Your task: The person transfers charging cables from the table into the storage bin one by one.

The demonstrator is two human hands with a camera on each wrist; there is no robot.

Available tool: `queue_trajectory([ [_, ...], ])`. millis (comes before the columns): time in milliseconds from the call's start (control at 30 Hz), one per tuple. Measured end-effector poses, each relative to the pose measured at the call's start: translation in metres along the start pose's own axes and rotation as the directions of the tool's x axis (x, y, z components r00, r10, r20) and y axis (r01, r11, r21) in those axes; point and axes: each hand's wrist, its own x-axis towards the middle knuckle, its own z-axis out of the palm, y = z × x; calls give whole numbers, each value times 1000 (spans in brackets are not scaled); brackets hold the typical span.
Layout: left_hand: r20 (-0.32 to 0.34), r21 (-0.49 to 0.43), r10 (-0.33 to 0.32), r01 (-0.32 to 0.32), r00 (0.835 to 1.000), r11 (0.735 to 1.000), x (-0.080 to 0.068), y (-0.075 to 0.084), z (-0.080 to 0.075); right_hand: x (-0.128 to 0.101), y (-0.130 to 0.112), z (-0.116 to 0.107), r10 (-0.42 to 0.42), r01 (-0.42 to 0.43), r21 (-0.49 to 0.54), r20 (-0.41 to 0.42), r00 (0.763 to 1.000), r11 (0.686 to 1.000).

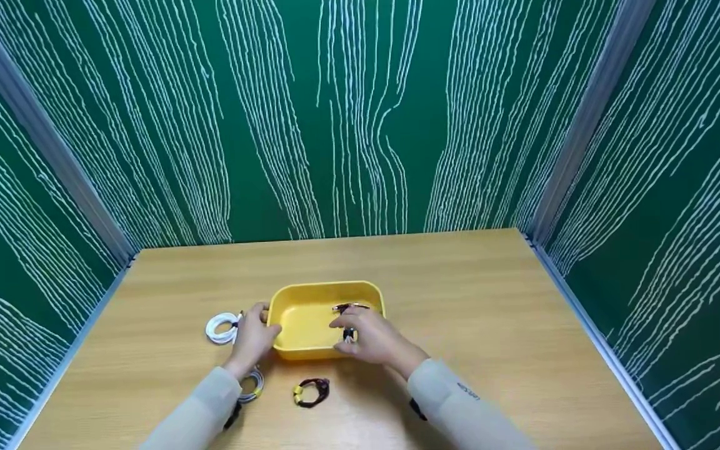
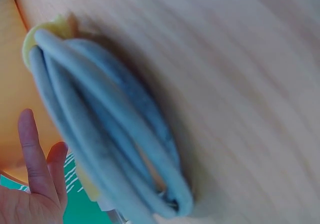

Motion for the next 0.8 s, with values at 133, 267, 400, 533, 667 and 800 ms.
queue_trajectory([
  [133,17,14,-33,33,999,999,-3,9,-3,-3,-4,2,-11,11,-5,3,1000,1000],
  [267,28,17,-58,57,998,998,-3,9,-3,-6,-7,6,-50,49,-8,-16,999,999],
  [400,32,7,-69,69,997,998,-2,8,-2,-8,-10,10,-129,129,-3,-44,991,992],
  [533,3,17,-32,32,999,999,15,-30,17,-10,-13,13,-180,179,-27,-65,981,983],
  [667,-9,12,3,-2,1000,1000,30,-63,35,-12,-16,17,-233,228,-61,-89,968,972],
  [800,-4,-19,4,-4,1000,1000,30,-63,35,-14,-19,21,-283,278,-70,-85,955,958],
])
